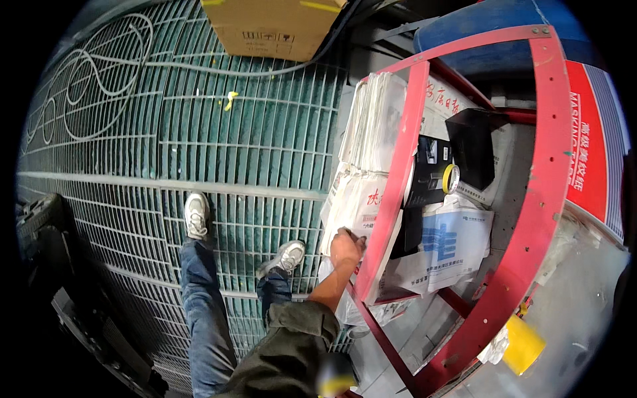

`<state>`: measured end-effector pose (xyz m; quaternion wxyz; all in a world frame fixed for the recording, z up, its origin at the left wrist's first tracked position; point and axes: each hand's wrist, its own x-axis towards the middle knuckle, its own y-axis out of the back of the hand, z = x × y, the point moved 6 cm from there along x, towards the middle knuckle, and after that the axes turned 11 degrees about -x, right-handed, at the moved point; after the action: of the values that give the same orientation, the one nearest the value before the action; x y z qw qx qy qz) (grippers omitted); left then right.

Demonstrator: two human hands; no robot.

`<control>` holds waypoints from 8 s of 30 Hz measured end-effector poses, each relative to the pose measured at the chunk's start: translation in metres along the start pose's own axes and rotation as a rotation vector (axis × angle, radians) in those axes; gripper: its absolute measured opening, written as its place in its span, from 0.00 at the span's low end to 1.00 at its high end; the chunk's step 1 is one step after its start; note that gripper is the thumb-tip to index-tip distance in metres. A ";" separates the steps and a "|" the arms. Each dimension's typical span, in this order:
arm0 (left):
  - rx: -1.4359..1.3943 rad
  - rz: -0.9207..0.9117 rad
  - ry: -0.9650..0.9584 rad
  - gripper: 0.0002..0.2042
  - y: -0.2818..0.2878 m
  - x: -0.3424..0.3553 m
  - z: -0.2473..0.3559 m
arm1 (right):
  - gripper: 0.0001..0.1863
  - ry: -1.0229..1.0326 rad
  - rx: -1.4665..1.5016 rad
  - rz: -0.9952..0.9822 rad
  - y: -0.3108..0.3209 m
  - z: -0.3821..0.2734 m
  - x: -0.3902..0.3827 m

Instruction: The person uses a yellow air nozzle to blow dust off the front bumper and fender of a silver car with its hood open. Then, the person retrieves a newspaper and yellow masking tape, folds the paper, and tapes it to the car's front bumper to protect it from overspray.

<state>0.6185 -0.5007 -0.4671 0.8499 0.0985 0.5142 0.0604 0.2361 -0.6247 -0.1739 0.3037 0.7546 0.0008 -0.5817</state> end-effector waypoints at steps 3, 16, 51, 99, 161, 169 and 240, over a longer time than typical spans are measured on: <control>0.091 0.012 -0.114 0.13 0.000 -0.010 0.004 | 0.15 -0.232 0.159 -0.049 0.016 -0.015 -0.001; -0.102 -0.069 -0.602 0.07 0.033 -0.014 0.030 | 0.14 0.359 -0.312 -0.016 -0.005 0.025 0.007; -0.080 -0.439 -0.329 0.10 0.173 -0.044 -0.024 | 0.12 0.431 -0.175 0.259 -0.054 -0.283 0.146; -1.329 0.295 -0.726 0.13 0.912 -0.487 -0.013 | 0.21 0.894 -0.601 -1.007 -0.463 -0.713 -0.489; -2.287 2.106 -0.883 0.15 0.746 -0.503 0.091 | 0.30 1.531 -2.325 -2.090 -0.453 -0.685 -0.599; -2.280 2.143 -0.904 0.15 0.746 -0.503 0.095 | 0.27 1.429 -2.345 -2.219 -0.455 -0.678 -0.599; -3.568 2.353 -0.663 0.17 0.453 -0.143 0.075 | 0.10 1.362 -1.920 -2.601 -0.390 -0.593 -0.627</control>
<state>0.6176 -0.0968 -0.2057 0.3686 0.3970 0.4808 -0.6894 0.4157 0.1868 0.2811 0.0736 0.0796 -0.9789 -0.1732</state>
